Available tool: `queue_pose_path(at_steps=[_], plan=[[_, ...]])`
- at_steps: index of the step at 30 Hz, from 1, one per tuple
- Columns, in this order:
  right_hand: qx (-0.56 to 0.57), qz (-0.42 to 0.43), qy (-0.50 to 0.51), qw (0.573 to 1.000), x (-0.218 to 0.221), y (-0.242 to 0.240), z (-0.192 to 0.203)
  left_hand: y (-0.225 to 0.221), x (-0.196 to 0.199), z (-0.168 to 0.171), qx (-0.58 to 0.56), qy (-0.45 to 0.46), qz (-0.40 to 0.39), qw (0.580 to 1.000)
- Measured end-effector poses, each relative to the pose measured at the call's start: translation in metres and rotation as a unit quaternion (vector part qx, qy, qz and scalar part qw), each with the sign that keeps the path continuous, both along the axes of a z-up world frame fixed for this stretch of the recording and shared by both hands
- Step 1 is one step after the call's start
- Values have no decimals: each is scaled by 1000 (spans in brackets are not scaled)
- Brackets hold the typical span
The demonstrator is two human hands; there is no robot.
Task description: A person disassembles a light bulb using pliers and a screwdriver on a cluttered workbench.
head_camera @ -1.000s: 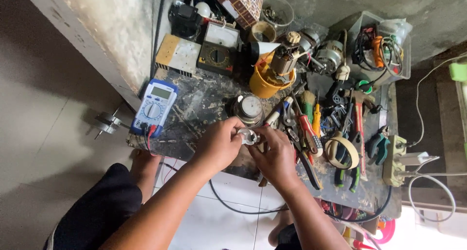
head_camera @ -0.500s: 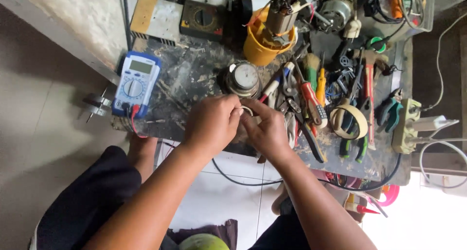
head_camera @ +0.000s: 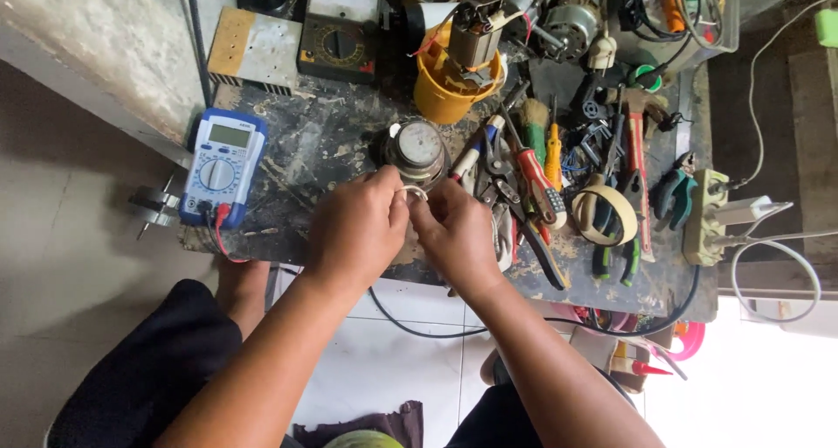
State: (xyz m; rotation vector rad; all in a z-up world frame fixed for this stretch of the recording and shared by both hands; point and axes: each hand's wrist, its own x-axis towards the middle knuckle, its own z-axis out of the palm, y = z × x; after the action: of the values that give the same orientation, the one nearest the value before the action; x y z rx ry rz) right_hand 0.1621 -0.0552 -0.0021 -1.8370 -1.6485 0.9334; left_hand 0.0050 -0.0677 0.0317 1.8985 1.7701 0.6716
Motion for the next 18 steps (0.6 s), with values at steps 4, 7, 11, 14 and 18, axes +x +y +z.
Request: queue_pose_path(at_steps=[4,7,11,14,18], plan=[[-38,5,-18,999,5,-1,-10,-4,4,1,15,20,-10,1000],[-42,28,-48,998,6,-3,-11,-4,5,-5,43,40,-22,998],[-19,47,-32,998,8,-3,-14,-4,6,-4,32,31,-8,999],[-2,60,-10,998,10,-1,-9,-1,7,-8,38,23,-8,999],[28,85,-8,996,11,-3,-8,0,5,-9,37,-9,-9,999]])
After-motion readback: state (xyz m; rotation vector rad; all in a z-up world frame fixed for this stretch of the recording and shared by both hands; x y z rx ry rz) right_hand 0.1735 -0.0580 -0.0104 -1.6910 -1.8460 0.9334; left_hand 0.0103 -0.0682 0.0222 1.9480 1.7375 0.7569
